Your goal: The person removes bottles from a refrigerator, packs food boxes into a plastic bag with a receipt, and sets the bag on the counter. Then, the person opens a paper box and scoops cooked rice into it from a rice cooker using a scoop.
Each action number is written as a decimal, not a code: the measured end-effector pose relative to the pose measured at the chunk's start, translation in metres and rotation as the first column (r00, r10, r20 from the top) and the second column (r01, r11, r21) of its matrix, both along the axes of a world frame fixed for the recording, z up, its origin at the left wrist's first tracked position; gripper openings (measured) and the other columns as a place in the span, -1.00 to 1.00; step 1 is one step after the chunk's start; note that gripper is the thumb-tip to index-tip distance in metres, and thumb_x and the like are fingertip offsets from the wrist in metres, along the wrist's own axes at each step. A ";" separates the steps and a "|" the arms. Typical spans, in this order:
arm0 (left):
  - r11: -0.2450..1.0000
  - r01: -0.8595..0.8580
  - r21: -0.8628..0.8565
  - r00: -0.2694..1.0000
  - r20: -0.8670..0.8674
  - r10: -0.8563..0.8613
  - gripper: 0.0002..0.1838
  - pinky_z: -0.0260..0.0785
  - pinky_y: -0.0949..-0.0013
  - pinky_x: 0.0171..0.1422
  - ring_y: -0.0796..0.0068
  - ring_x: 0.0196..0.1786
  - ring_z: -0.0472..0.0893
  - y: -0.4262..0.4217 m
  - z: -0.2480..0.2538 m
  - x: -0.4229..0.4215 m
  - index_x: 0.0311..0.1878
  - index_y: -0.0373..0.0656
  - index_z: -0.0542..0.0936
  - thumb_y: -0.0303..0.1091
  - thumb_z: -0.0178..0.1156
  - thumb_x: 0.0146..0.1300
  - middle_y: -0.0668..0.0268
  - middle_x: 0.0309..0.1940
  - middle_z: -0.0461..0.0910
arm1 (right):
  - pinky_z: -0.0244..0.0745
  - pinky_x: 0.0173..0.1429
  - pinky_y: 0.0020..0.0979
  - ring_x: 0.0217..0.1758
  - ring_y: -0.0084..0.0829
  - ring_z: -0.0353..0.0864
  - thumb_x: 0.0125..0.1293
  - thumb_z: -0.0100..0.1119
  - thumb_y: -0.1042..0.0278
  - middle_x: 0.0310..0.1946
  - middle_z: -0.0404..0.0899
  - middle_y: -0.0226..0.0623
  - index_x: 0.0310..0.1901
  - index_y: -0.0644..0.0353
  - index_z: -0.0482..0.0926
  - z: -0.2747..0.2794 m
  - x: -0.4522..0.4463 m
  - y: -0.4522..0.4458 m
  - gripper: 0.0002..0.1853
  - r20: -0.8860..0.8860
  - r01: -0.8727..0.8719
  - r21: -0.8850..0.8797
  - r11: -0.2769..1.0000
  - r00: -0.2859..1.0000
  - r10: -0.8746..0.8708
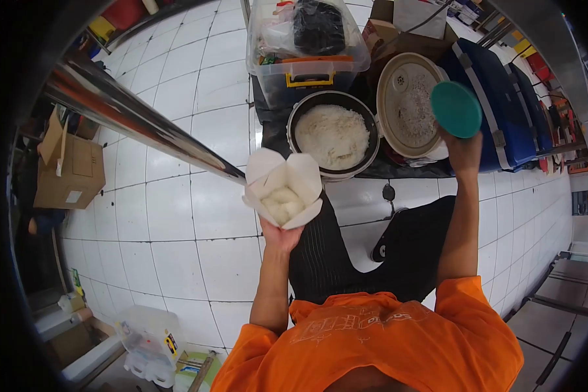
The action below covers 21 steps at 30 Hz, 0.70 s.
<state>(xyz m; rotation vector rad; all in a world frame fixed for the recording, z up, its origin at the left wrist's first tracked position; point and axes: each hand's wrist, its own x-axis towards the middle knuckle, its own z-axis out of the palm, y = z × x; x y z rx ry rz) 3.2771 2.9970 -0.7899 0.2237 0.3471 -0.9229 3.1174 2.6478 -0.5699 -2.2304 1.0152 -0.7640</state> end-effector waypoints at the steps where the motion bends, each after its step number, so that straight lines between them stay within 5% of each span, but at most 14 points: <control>1: 1.000 -0.011 0.009 1.000 0.016 0.011 -0.30 0.56 -0.22 0.23 -0.02 0.30 0.55 0.008 -0.007 -0.002 0.41 -0.01 0.37 0.28 0.01 0.42 0.14 0.29 0.51 | 0.57 -0.01 -0.36 -0.18 -0.46 0.70 0.23 0.38 0.47 -0.25 0.75 -0.27 -0.10 0.31 0.69 -0.017 0.003 -0.005 -0.78 0.063 -0.042 -0.100 0.994 0.997 0.048; 4: 0.998 -0.020 0.063 0.996 0.093 0.015 -0.33 0.55 -0.06 0.28 0.13 0.29 0.57 0.017 0.022 -0.005 0.38 0.01 0.41 0.27 0.02 0.42 0.23 0.27 0.54 | 0.58 -0.04 -0.35 -0.14 -0.36 0.75 0.15 0.39 0.51 -0.17 0.76 -0.17 -0.09 0.29 0.69 -0.035 0.010 0.007 -0.74 0.069 -0.125 -0.275 0.953 0.986 0.150; 6: 0.994 -0.038 0.099 0.992 0.121 0.026 -0.37 0.55 0.04 0.28 0.20 0.27 0.59 0.036 0.021 -0.006 0.37 0.00 0.43 0.24 0.01 0.44 0.25 0.26 0.56 | 0.61 -0.09 -0.16 -0.21 -0.09 0.75 0.08 0.36 0.48 -0.32 0.74 -0.11 -0.02 0.24 0.63 -0.050 0.027 0.049 -0.63 -0.129 -0.152 -0.277 0.949 0.984 0.120; 8: 0.996 -0.032 0.088 0.985 0.169 0.017 -0.43 0.57 0.14 0.24 0.29 0.23 0.61 0.059 -0.014 -0.001 0.37 0.00 0.43 0.17 -0.06 0.51 0.27 0.24 0.58 | 0.62 -0.13 -0.07 -0.19 -0.07 0.75 0.07 0.37 0.45 -0.31 0.71 -0.10 0.16 0.16 0.49 -0.033 0.066 0.111 -0.44 -0.569 -0.187 -0.109 0.976 0.817 0.093; 10: 0.994 -0.025 0.104 0.993 0.119 0.012 -0.46 0.58 0.17 0.23 0.31 0.21 0.62 0.067 0.001 -0.001 0.37 0.00 0.43 0.13 -0.09 0.53 0.28 0.24 0.58 | 0.59 -0.14 -0.04 -0.20 0.01 0.73 0.12 0.29 0.53 -0.26 0.68 -0.10 0.29 0.07 0.35 -0.081 0.083 0.132 -0.34 -0.527 -0.301 -0.127 0.945 0.828 0.193; 14: 0.959 -0.167 0.229 0.986 0.033 0.164 -0.40 0.55 0.02 0.27 0.20 0.22 0.62 0.077 0.016 -0.007 0.36 -0.03 0.43 0.20 -0.05 0.48 0.24 0.26 0.57 | 0.57 -0.01 -0.04 -0.03 0.08 0.67 0.18 0.26 0.51 -0.14 0.64 0.05 0.27 0.18 0.36 -0.107 0.080 0.137 -0.42 -0.375 -0.343 0.046 0.938 0.865 0.334; 15: 0.996 -0.077 0.051 0.997 0.022 0.076 -0.27 0.49 -0.17 0.30 -0.04 0.26 0.56 0.088 0.015 -0.005 0.43 -0.13 0.37 0.25 -0.02 0.44 0.13 0.31 0.52 | 0.55 0.04 -0.03 0.02 0.11 0.65 0.20 0.25 0.51 -0.10 0.62 0.10 0.26 0.22 0.36 -0.110 0.072 0.127 -0.44 -0.272 -0.315 0.046 0.948 0.909 0.315; 17: 0.994 0.084 -0.069 0.996 0.015 -0.084 -0.21 0.46 -0.26 0.31 -0.19 0.31 0.49 0.096 0.017 -0.006 0.47 -0.19 0.31 0.26 -0.01 0.42 0.00 0.33 0.47 | 0.52 0.12 -0.02 0.09 0.15 0.60 0.25 0.23 0.51 -0.04 0.59 0.17 0.25 0.28 0.36 -0.108 0.051 0.102 -0.48 -0.145 -0.217 0.015 0.976 0.966 0.217; 19: 0.992 0.014 -0.123 0.999 -0.049 -0.020 -0.12 0.41 -0.39 0.32 -0.38 0.41 0.34 0.085 0.030 -0.014 0.54 -0.26 0.20 0.27 0.00 0.41 -0.23 0.36 0.37 | 0.48 0.19 0.00 0.14 0.19 0.55 0.28 0.20 0.53 -0.01 0.56 0.22 0.24 0.33 0.38 -0.093 0.035 0.074 -0.51 -0.096 -0.102 -0.046 0.994 0.991 0.097; 21: 0.953 0.188 -0.238 0.981 -0.009 -0.195 -0.14 0.44 -0.31 0.30 -0.32 0.36 0.39 0.072 0.034 -0.005 0.52 -0.30 0.22 0.24 -0.01 0.42 -0.22 0.31 0.40 | 0.49 0.16 0.05 0.09 0.23 0.57 0.29 0.16 0.53 0.01 0.57 0.24 0.23 0.35 0.35 -0.059 0.028 0.060 -0.53 -0.151 -0.184 -0.033 0.982 0.973 0.177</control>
